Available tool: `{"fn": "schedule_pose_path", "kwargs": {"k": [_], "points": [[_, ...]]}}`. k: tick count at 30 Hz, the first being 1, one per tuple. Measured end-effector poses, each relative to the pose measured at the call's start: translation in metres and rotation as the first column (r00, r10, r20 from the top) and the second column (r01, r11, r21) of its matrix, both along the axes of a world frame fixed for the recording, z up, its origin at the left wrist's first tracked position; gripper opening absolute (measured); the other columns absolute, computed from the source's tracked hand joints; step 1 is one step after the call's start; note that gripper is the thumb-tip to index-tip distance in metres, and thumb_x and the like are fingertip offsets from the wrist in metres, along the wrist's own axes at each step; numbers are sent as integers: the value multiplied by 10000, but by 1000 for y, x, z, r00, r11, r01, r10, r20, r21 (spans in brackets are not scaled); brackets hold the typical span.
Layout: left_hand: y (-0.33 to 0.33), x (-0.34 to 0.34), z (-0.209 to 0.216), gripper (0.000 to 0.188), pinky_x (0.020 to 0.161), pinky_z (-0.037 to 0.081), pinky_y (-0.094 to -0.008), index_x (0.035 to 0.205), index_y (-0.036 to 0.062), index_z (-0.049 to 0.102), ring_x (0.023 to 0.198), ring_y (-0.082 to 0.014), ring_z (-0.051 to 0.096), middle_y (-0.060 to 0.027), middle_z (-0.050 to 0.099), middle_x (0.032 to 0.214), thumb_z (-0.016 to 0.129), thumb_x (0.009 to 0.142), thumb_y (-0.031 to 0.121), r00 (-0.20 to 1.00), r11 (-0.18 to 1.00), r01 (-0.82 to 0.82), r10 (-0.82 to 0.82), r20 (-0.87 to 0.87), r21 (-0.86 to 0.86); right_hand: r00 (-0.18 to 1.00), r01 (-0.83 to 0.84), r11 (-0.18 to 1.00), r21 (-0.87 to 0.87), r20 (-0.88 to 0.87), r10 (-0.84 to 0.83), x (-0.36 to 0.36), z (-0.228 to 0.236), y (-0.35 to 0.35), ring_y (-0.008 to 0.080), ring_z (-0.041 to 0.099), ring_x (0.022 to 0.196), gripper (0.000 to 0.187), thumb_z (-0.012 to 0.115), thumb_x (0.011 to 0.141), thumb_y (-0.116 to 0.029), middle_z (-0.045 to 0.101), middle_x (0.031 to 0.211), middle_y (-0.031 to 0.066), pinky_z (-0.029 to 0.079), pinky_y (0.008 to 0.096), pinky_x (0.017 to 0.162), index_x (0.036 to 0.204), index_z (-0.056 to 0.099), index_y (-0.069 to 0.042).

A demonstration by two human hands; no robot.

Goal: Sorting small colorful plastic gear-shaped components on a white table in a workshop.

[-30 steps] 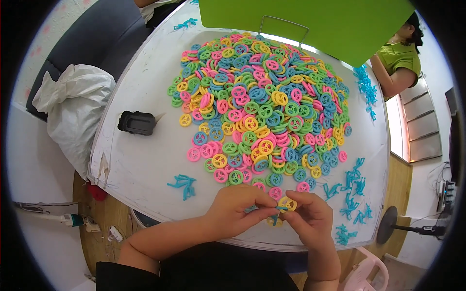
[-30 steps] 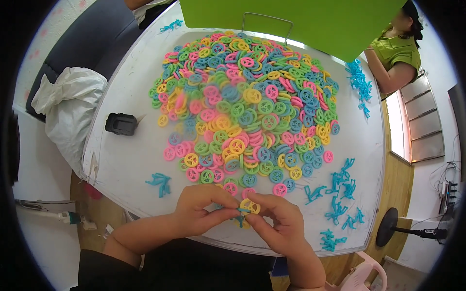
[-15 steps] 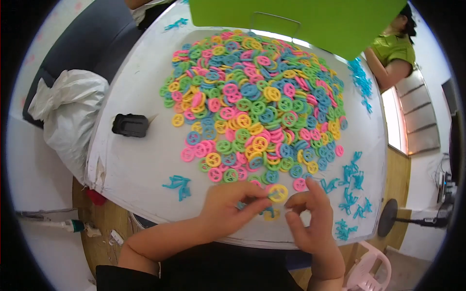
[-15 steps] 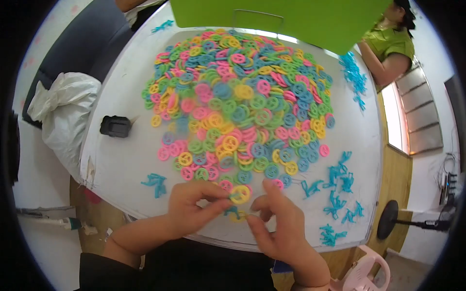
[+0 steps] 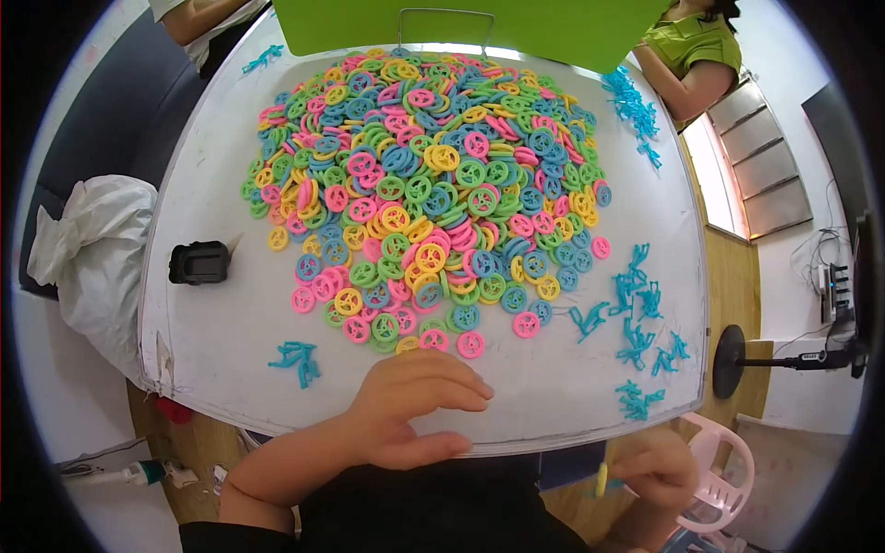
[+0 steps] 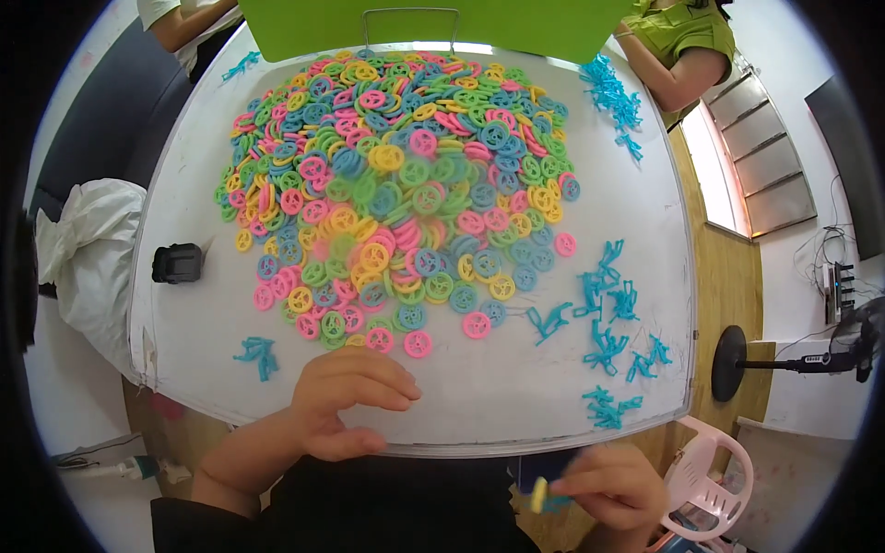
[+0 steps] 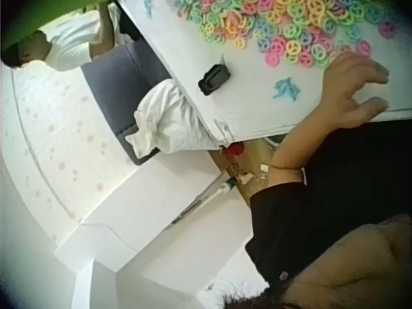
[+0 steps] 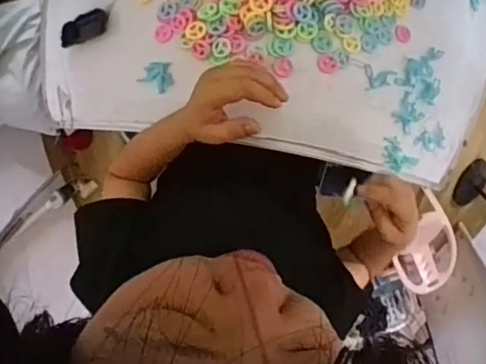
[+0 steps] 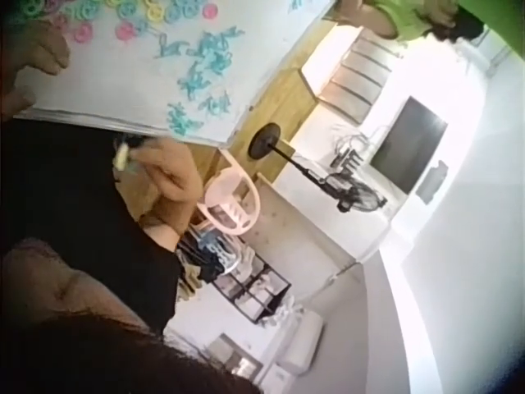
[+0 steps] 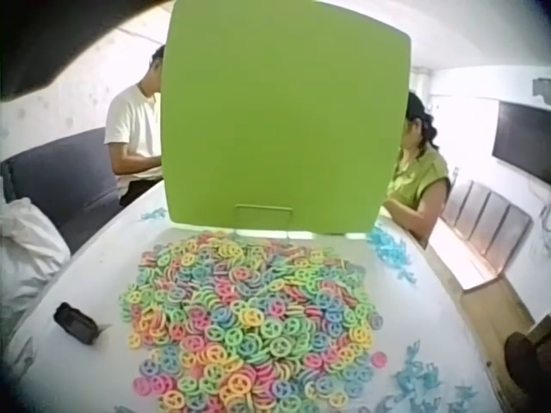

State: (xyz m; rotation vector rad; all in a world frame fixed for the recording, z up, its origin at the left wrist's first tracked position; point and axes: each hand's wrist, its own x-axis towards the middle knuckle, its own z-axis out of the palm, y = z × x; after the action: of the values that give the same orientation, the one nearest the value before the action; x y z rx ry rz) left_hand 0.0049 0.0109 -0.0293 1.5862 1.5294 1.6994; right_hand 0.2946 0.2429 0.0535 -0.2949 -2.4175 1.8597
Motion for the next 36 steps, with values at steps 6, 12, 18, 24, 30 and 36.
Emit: {"fn": "schedule_pose_path", "kwargs": {"k": [6, 12, 18, 24, 30, 36], "points": [[5, 7, 9, 76, 745, 532, -359, 928, 54, 726, 847, -256, 727, -91, 759, 937, 752, 857, 58, 989, 982, -135, 142, 44, -134, 469, -479, 776, 410, 867, -169, 102, -72, 12, 383, 714, 907, 334, 640, 888, -115, 740, 1049, 198, 568, 463, 778, 1201, 750, -150], [4, 5, 2, 77, 743, 533, -366, 914, 59, 724, 841, -251, 727, -78, 757, 925, 758, 852, 28, 984, 976, -167, 174, 38, -140, 465, -603, 595, 531, 841, -279, 125, -115, -27, 349, 742, 885, 312, 660, 923, -199, 758, 1013, 173, 587, 461, 778, 1219, 743, -150], [5, 9, 5, 89, 737, 542, -351, 914, 58, 725, 809, -245, 715, -98, 761, 919, 721, 844, 3, 985, 976, -171, 167, -45, -132, 982, -61, 792, 607, 178, -61, -29, -29, 15, 313, 669, 773, 254, 702, 851, -49, 691, 893, 101, 547, 412, 693, 1102, 739, -65], [-1, 1, 3, 91, 770, 552, -354, 915, 52, 723, 826, -251, 723, -92, 764, 924, 718, 841, -2, 975, 968, -220, 218, -35, -118, 995, 83, 188, 979, -72, -62, -103, -68, 58, 283, 612, 880, 344, 710, 723, 20, 657, 974, 81, 526, 384, 735, 1060, 724, -42], [-8, 1, 3, 154, 790, 552, -368, 979, 51, 716, 886, -271, 717, -111, 755, 980, 732, 831, 11, 952, 944, -301, 305, 8, -131, 986, 93, 425, 901, -142, 85, -126, -46, 30, 290, 642, 875, 292, 726, 653, 42, 687, 976, 79, 534, 386, 740, 925, 695, -60], [4, 8, 12, 376, 824, 522, -392, 1143, 73, 690, 960, -279, 672, -103, 696, 1079, 845, 807, 138, 963, 973, -213, 193, -188, -92, 969, -247, 913, 324, 71, 237, -131, -33, -29, 326, 668, 793, 236, 704, 818, 21, 706, 924, 100, 543, 386, 716, 1044, 703, -46]]}}
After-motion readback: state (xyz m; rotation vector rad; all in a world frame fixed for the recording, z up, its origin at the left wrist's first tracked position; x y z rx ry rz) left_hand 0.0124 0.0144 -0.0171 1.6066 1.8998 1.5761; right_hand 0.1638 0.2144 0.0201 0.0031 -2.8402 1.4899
